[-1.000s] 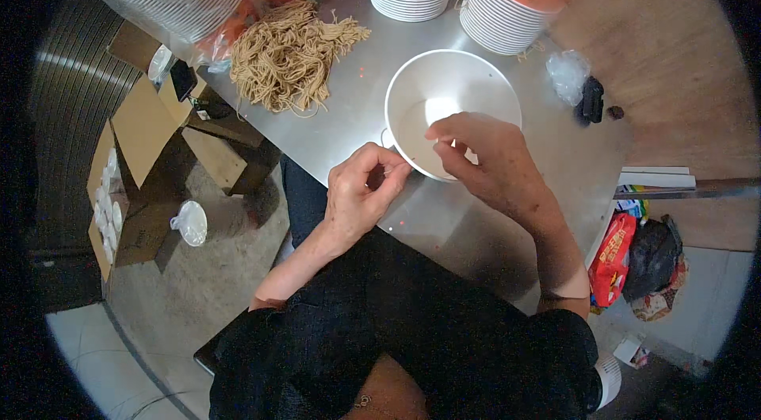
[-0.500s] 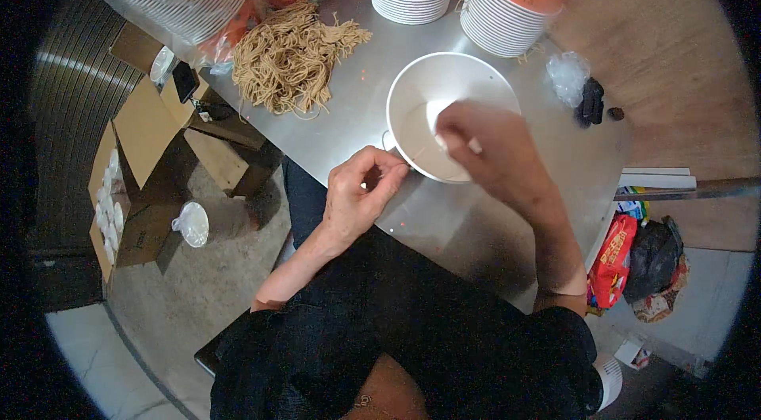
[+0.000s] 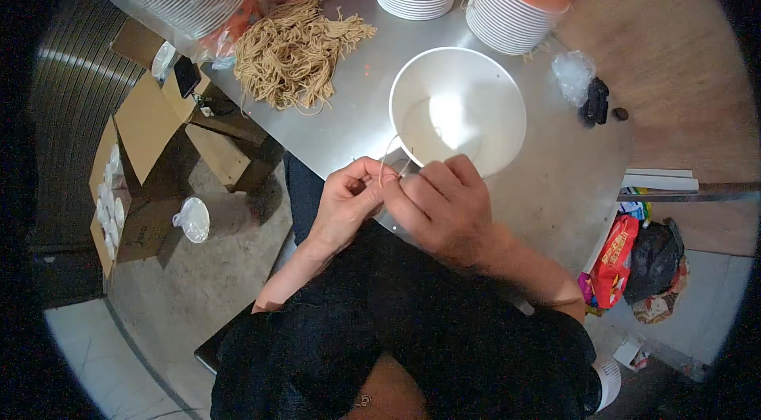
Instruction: The person threads strings through the rim holes of paper bowls by hand, ties the strings, and stacks the bowls on the table.
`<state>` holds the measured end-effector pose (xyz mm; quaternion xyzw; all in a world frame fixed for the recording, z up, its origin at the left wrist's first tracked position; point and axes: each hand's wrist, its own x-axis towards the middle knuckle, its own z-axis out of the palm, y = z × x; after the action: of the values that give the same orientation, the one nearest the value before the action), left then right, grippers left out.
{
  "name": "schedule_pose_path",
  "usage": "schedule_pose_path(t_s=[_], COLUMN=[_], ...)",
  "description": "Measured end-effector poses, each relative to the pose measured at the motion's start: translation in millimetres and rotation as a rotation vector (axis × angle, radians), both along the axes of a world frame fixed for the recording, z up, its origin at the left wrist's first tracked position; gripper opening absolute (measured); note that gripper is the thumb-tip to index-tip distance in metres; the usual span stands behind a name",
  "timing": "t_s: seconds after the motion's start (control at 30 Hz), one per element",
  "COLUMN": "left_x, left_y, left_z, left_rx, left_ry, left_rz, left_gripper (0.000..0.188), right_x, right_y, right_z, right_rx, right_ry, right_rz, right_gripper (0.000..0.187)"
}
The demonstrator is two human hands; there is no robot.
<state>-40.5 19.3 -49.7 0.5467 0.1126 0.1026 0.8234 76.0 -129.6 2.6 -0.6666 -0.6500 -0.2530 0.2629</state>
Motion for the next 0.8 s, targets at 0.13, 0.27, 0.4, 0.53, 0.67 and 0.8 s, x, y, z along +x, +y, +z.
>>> schedule_pose_path(t_s=[0.13, 0.27, 0.4, 0.53, 0.67, 0.8], left_x=[-8, -12, -14, -12, -5, 0], left_y=[6, 0, -5, -11, 6, 20], left_z=[0, 3, 0, -9, -5, -11], left_rx=[-0.179, -0.159, -0.055, 0.133, 0.971, 1.412], left_ry=[0.067, 0.03, -0.044, -0.085, -0.225, -0.541], left_rz=[-0.109, -0.095, -0.032, 0.127, 0.327, 0.513], left_gripper=[0.015, 0.015, 0.013, 0.016, 0.024, 0.038], right_x=[-5, -5, -5, -6, 2, 19], right_y=[-16, -21, -18, -15, -13, 5], right_z=[-12, -13, -16, -19, -1, 33], right_rx=[-0.016, -0.046, -0.041, -0.029, 0.029, 0.045], right_ry=[-0.081, -0.066, -0.069, -0.083, -0.105, -0.011], right_rz=[-0.04, -0.079, -0.092, -0.116, -0.156, -0.179], right_gripper=[0.035, 0.034, 0.032, 0.033, 0.029, 0.024])
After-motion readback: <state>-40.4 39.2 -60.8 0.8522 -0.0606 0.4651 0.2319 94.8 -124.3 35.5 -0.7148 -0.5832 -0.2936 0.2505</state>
